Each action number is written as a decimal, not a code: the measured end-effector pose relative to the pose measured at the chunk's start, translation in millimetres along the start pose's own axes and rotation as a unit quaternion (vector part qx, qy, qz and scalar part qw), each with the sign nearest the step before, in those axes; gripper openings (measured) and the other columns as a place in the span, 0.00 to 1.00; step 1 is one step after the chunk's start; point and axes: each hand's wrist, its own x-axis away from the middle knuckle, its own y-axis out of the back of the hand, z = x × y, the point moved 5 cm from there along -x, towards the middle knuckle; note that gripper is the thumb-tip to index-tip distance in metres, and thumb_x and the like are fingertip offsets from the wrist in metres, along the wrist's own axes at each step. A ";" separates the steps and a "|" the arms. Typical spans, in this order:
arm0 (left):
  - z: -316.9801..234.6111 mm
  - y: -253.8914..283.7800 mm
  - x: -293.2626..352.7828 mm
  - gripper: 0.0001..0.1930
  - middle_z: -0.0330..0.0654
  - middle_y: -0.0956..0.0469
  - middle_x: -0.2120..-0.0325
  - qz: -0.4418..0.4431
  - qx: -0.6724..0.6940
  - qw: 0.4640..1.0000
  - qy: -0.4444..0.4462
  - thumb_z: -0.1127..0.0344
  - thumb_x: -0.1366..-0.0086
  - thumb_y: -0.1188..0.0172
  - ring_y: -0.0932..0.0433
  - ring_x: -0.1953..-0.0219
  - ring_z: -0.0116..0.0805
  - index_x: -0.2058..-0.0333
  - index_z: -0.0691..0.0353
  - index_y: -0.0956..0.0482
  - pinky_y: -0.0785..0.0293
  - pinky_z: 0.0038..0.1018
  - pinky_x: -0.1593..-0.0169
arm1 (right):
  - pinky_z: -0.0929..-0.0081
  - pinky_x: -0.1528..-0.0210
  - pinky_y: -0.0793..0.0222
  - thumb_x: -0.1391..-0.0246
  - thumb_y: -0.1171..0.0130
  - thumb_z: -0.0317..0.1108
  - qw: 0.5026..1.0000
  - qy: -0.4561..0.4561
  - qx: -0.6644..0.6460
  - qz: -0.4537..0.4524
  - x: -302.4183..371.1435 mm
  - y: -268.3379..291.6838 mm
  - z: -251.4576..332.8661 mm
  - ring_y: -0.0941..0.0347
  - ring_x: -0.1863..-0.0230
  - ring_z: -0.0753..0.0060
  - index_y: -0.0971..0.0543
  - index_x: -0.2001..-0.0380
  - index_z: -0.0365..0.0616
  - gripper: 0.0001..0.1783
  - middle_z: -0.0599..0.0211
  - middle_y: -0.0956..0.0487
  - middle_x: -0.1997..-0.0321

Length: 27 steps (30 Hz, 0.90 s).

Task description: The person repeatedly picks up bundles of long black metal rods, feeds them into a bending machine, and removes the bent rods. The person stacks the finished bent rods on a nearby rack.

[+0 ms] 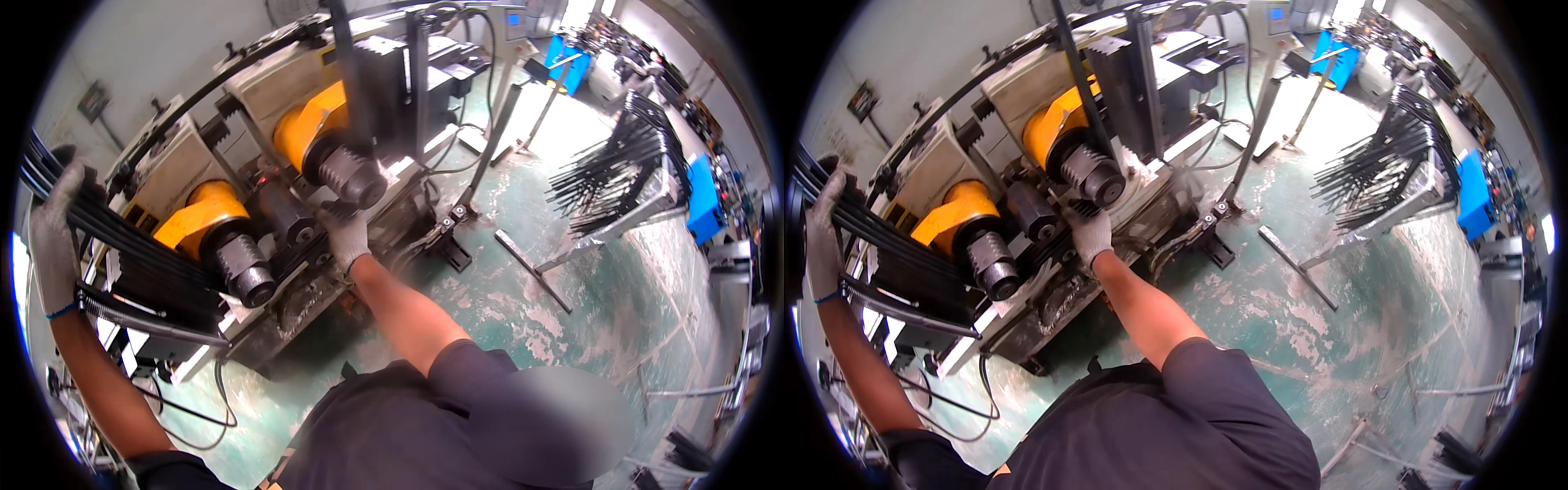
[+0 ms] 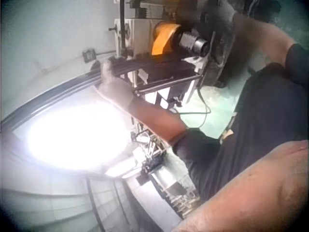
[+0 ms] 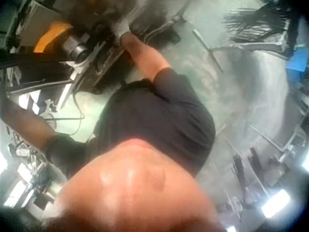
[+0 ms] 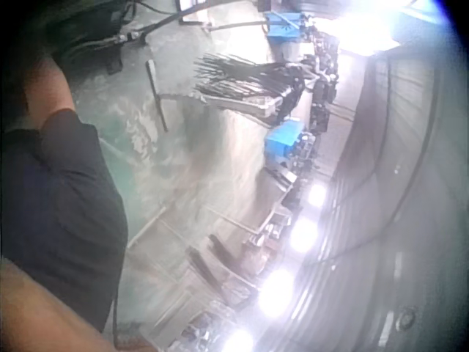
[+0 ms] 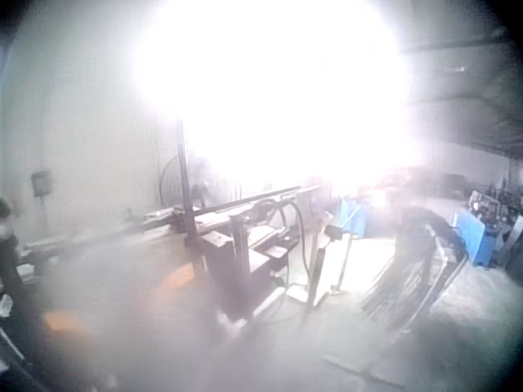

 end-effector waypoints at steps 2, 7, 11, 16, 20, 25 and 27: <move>-5.3 -1.2 -0.4 0.23 0.42 0.18 0.67 0.023 -0.003 1.000 0.003 0.51 0.30 0.37 0.18 0.63 0.34 0.48 0.66 0.20 0.21 0.30 0.53 | 0.65 0.53 0.26 0.44 0.33 0.37 0.999 -0.008 -0.032 -0.002 -5.7 -0.5 -11.1 0.17 0.56 0.61 0.17 0.58 0.34 0.16 0.55 0.14 0.61; -23.2 -13.6 12.4 0.22 0.43 0.19 0.69 0.000 -0.022 1.000 -0.012 0.51 0.30 0.37 0.18 0.62 0.33 0.51 0.65 0.18 0.21 0.32 0.53 | 0.69 0.59 0.26 0.42 0.36 0.30 0.999 0.004 -0.037 -0.030 -3.0 2.2 -9.0 0.19 0.66 0.69 0.17 0.60 0.32 0.12 0.62 0.15 0.68; -2.1 -12.8 -1.4 0.26 0.46 0.16 0.68 0.023 -0.106 0.994 -0.003 0.43 0.31 0.40 0.15 0.61 0.38 0.55 0.64 0.15 0.21 0.34 0.49 | 0.65 0.51 0.27 0.46 0.30 0.35 0.999 0.027 0.027 -0.002 -14.9 15.2 -20.0 0.18 0.57 0.62 0.18 0.57 0.34 0.17 0.57 0.14 0.61; -9.3 9.0 5.0 0.29 0.47 0.14 0.66 0.042 -0.152 0.987 0.016 0.37 0.31 0.42 0.13 0.60 0.38 0.56 0.62 0.13 0.21 0.36 0.46 | 0.65 0.49 0.28 0.45 0.31 0.33 0.998 0.006 -0.056 0.017 2.5 3.7 13.8 0.19 0.57 0.62 0.19 0.55 0.32 0.18 0.56 0.15 0.59; -20.7 14.0 10.2 0.30 0.45 0.14 0.66 0.064 -0.151 0.986 0.019 0.37 0.30 0.44 0.13 0.60 0.37 0.56 0.62 0.13 0.20 0.35 0.47 | 0.68 0.48 0.28 0.42 0.34 0.30 0.998 0.038 -0.047 0.028 4.8 1.8 18.0 0.20 0.56 0.64 0.19 0.55 0.32 0.15 0.59 0.15 0.59; -15.4 2.1 5.3 0.26 0.45 0.14 0.64 0.057 -0.142 0.987 0.040 0.43 0.27 0.44 0.14 0.59 0.34 0.54 0.64 0.15 0.19 0.30 0.48 | 0.65 0.45 0.30 0.44 0.31 0.34 0.998 -0.007 -0.057 -0.011 1.7 7.4 10.8 0.20 0.50 0.61 0.21 0.51 0.28 0.22 0.52 0.15 0.51; -21.5 6.6 9.6 0.23 0.44 0.14 0.63 0.051 -0.157 0.985 0.056 0.48 0.25 0.43 0.14 0.58 0.32 0.53 0.65 0.17 0.19 0.27 0.49 | 0.65 0.44 0.31 0.43 0.31 0.34 0.997 -0.033 -0.068 0.030 0.9 1.8 6.7 0.20 0.50 0.60 0.21 0.51 0.28 0.23 0.53 0.15 0.51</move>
